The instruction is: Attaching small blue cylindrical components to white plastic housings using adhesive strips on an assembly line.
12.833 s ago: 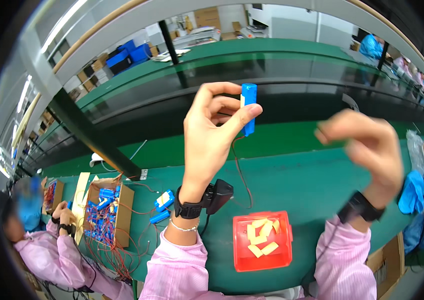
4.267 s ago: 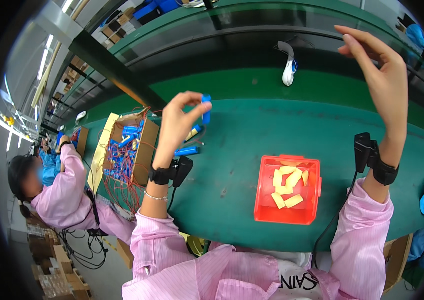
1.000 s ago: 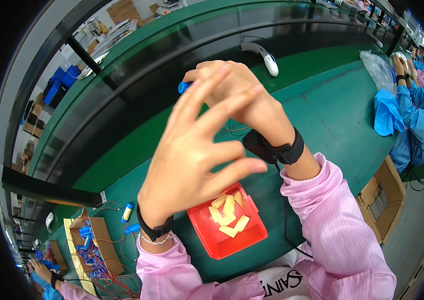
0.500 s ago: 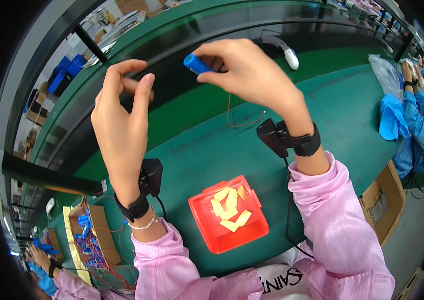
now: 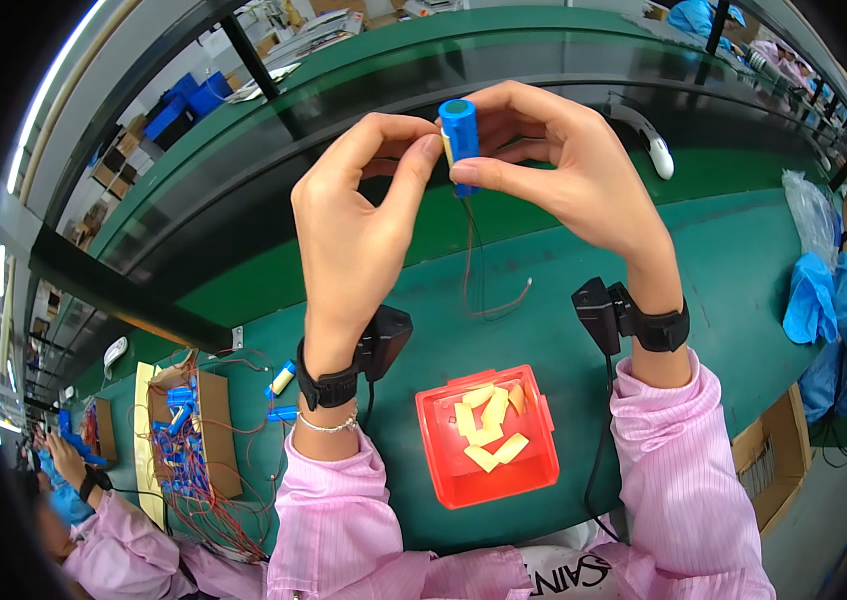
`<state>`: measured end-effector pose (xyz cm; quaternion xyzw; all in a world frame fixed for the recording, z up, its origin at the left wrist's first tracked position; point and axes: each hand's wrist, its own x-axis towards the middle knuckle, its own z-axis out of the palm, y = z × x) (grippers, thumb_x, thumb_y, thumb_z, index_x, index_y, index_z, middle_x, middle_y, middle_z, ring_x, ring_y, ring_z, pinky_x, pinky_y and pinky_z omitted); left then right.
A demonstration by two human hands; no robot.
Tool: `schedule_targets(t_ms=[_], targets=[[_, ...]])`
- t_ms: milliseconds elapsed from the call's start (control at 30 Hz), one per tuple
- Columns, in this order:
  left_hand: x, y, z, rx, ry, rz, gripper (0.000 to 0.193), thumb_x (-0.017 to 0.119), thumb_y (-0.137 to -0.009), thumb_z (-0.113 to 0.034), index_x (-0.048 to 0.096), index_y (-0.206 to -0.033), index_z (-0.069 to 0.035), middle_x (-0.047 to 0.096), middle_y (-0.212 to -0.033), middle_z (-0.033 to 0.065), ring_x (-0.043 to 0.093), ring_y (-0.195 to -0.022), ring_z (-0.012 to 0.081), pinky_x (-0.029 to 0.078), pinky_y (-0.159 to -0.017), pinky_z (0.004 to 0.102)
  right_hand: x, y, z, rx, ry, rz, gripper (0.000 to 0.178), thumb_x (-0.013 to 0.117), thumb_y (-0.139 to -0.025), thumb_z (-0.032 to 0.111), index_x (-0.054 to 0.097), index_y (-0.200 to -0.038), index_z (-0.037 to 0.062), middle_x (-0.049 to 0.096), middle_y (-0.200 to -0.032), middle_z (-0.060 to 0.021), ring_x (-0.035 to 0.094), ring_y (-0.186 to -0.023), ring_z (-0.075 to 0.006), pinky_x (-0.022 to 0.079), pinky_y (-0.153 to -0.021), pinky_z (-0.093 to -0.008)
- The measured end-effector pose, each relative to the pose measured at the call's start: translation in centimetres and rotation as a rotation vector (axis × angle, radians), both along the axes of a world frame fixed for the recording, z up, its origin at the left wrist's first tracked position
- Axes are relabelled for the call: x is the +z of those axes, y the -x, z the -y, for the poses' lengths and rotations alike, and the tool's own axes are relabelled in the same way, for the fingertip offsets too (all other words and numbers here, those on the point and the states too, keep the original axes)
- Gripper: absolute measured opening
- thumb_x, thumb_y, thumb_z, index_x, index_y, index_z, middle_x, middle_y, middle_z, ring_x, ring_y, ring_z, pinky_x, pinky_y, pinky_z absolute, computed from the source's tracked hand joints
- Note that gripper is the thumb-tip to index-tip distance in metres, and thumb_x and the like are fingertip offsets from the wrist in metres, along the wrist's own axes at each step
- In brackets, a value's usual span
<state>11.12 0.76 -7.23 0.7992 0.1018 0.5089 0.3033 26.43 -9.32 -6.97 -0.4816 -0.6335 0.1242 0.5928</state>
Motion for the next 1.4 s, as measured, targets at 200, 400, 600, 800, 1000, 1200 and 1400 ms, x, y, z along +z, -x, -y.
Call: schedule_targets(t_ms=[200, 400, 600, 800, 1000, 1200, 1400], targets=[[0.3, 0.2, 0.5, 0.026, -0.012, 0.049, 0.009, 0.067, -0.087, -0.007, 0.069, -0.091, 0.001, 0.071, -0.082, 0.008, 0.067, -0.074, 0.0146, 0.051, -0.07, 0.0265, 0.0, 0.1, 0.1, -0.015, -0.017, 0.003, 0.032, 0.076, -0.083, 0.014, 0.065, -0.108, -0.001, 0.07, -0.091, -0.0082, 0.069, -0.084, -0.0162, 0.055, -0.078, -0.0294], [0.6, 0.6, 0.7, 0.041, -0.043, 0.036, 0.009, 0.068, -0.087, -0.008, 0.069, -0.09, 0.0, 0.071, -0.08, 0.0063, 0.067, -0.073, 0.0136, 0.05, -0.066, 0.026, 0.2, 0.5, 0.2, -0.038, -0.048, 0.027, 0.031, 0.076, -0.082, 0.012, 0.066, -0.107, -0.0015, 0.07, -0.089, -0.0077, 0.069, -0.083, -0.0155, 0.055, -0.077, -0.029], [0.8, 0.9, 0.7, 0.019, 0.004, 0.027, 0.01, 0.068, -0.087, -0.01, 0.07, -0.091, -0.001, 0.071, -0.08, 0.006, 0.068, -0.074, 0.0133, 0.051, -0.067, 0.0255, 0.2, 0.9, 0.2, -0.061, -0.069, 0.02, 0.03, 0.076, -0.08, 0.009, 0.066, -0.107, -0.0012, 0.071, -0.089, -0.0077, 0.069, -0.081, -0.0156, 0.056, -0.076, -0.0288], [1.0, 1.1, 0.7, 0.004, 0.023, 0.007, 0.01, 0.068, -0.087, -0.009, 0.07, -0.091, 0.0, 0.072, -0.08, 0.0061, 0.068, -0.074, 0.0126, 0.051, -0.069, 0.0254, 0.2, 1.1, 0.2, -0.074, -0.073, 0.029, 0.03, 0.076, -0.08, 0.008, 0.067, -0.107, -0.001, 0.071, -0.088, -0.0079, 0.069, -0.081, -0.0159, 0.056, -0.076, -0.0289], [1.0, 1.3, 0.7, 0.013, 0.042, 0.008, 0.01, 0.067, -0.087, -0.008, 0.07, -0.092, 0.0, 0.072, -0.081, 0.0062, 0.068, -0.076, 0.0122, 0.052, -0.07, 0.0253, 0.6, 1.0, 0.5, -0.049, -0.007, 0.037, 0.035, 0.077, -0.08, 0.008, 0.065, -0.112, -0.0008, 0.07, -0.097, -0.0068, 0.068, -0.088, -0.0151, 0.055, -0.08, -0.0286], [0.8, 1.1, 0.8, -0.007, 0.084, 0.025, 0.011, 0.067, -0.087, -0.008, 0.07, -0.093, 0.0, 0.072, -0.082, 0.0064, 0.068, -0.077, 0.0123, 0.052, -0.07, 0.0254, 0.2, 1.0, 0.0, -0.109, -0.1, 0.052, 0.029, 0.076, -0.079, 0.009, 0.067, -0.104, -0.0007, 0.071, -0.086, -0.0083, 0.07, -0.079, -0.0162, 0.056, -0.074, -0.0287], [0.8, 0.9, 1.2, -0.029, 0.122, 0.065, 0.01, 0.068, -0.086, -0.006, 0.069, -0.093, 0.002, 0.072, -0.084, 0.0072, 0.068, -0.078, 0.0124, 0.054, -0.074, 0.026, 0.4, 1.0, 0.1, -0.146, -0.136, 0.082, 0.029, 0.076, -0.079, 0.009, 0.067, -0.104, 0.0007, 0.072, -0.086, -0.0092, 0.071, -0.078, -0.0172, 0.057, -0.074, -0.029]])
